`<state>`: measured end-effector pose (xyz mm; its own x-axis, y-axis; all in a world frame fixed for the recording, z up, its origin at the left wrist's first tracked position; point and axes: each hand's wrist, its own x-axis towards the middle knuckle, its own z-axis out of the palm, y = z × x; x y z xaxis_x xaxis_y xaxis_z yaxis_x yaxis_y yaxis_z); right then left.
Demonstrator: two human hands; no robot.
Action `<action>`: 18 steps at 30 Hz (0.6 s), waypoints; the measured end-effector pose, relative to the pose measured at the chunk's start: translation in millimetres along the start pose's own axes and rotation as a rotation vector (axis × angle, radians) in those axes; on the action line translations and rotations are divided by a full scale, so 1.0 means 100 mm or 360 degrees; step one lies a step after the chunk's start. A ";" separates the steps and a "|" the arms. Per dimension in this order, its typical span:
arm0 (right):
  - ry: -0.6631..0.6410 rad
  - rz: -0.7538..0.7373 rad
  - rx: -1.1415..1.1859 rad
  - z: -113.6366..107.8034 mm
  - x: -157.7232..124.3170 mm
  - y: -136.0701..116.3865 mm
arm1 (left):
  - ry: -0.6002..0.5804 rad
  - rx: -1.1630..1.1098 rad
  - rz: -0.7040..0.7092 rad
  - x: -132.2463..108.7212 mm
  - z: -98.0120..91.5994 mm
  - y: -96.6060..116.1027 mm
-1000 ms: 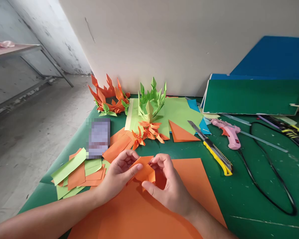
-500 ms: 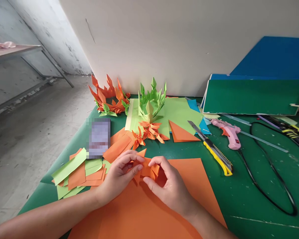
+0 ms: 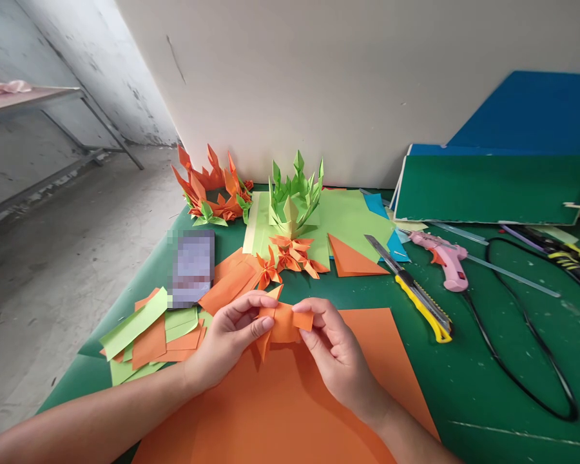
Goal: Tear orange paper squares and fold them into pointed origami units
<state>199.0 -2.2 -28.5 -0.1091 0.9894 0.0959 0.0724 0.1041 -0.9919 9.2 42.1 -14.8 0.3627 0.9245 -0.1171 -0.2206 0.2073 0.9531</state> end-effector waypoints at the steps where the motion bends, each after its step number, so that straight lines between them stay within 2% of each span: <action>1: 0.0012 -0.0009 0.0010 0.00 0.00 -0.01 | 0.0005 0.0007 0.0032 0.00 0.00 0.00; 8: 0.0088 -0.0030 -0.0106 0.00 0.02 -0.03 | 0.0000 0.0221 0.0264 0.00 -0.01 -0.06; 14: 0.0104 -0.0151 -0.0374 0.00 0.00 0.01 | -0.0026 0.0272 0.0195 0.00 -0.01 -0.07; 18: 0.0051 -0.0232 -0.0393 -0.01 -0.01 0.01 | -0.0016 0.0262 0.0178 0.00 -0.01 -0.08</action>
<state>200.4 -3.0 -29.7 -0.1047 0.9646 0.2422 0.2980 0.2628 -0.9177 10.4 40.6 -22.2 0.3533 0.9355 -0.0061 -0.1094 0.0478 0.9928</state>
